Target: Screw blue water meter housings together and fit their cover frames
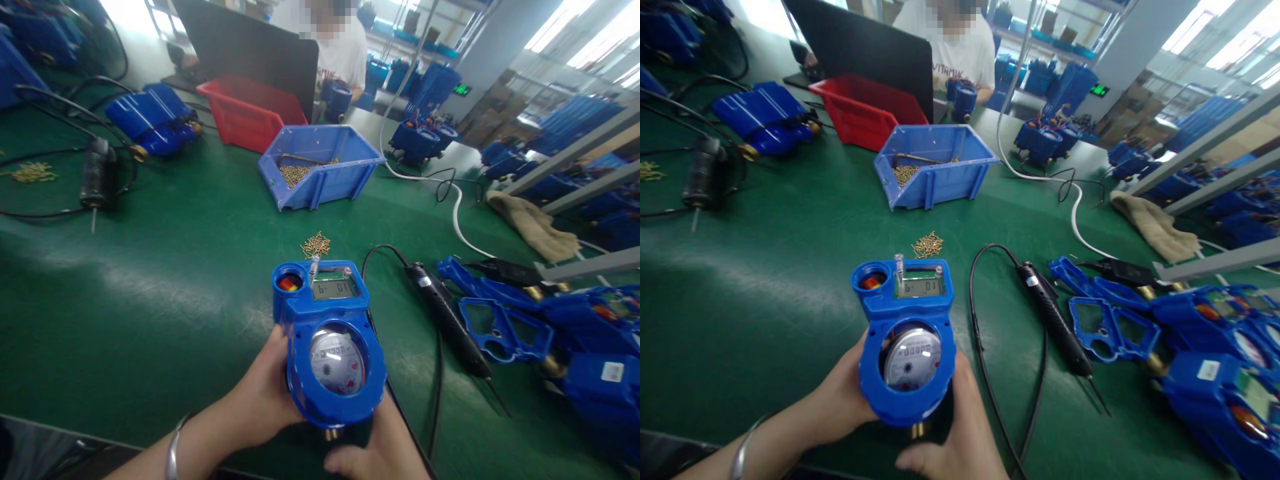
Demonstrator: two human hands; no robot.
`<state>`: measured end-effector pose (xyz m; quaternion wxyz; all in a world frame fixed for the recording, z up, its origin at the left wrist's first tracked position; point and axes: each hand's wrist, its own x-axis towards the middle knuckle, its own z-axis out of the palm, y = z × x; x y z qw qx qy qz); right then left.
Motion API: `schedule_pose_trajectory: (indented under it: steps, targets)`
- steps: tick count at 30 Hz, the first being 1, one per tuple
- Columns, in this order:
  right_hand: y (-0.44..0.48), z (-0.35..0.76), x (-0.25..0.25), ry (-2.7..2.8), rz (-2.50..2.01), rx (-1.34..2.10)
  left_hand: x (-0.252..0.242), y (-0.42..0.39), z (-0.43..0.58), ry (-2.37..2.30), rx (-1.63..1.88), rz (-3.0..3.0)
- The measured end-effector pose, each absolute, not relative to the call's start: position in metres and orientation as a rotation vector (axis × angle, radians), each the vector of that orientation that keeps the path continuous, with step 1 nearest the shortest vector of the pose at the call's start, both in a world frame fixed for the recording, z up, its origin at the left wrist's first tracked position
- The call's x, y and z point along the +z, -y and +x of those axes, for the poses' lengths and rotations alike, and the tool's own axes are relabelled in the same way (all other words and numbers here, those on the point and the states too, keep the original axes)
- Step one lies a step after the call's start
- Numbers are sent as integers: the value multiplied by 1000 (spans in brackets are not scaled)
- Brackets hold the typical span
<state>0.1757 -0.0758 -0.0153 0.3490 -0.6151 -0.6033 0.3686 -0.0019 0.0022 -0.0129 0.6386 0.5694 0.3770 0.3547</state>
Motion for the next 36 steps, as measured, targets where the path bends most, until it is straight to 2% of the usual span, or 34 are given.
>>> schedule_pose_trajectory:
  steps: [3, 8, 23, 30, 34, 36]
  targets:
    - [73, 161, -35, 1445, -1568, 1084, -11, -1, 0, -891, 860, 1313]
    - [69, 137, -53, 1305, -1685, 749, -11, 6, 6, -975, 909, 1286]
    - [72, 133, -73, 1103, -1791, 684, -12, 14, 17, -1092, 1049, 1165]
    - [63, 123, -49, 1116, -1758, 746, -13, 21, 21, -1177, 1024, 1146]
    - [60, 151, -5, 1328, -1682, 985, -12, 18, 17, -1199, 904, 1270]
    - [60, 173, 24, 1332, -1789, 974, -10, 15, 14, -1182, 843, 1357]
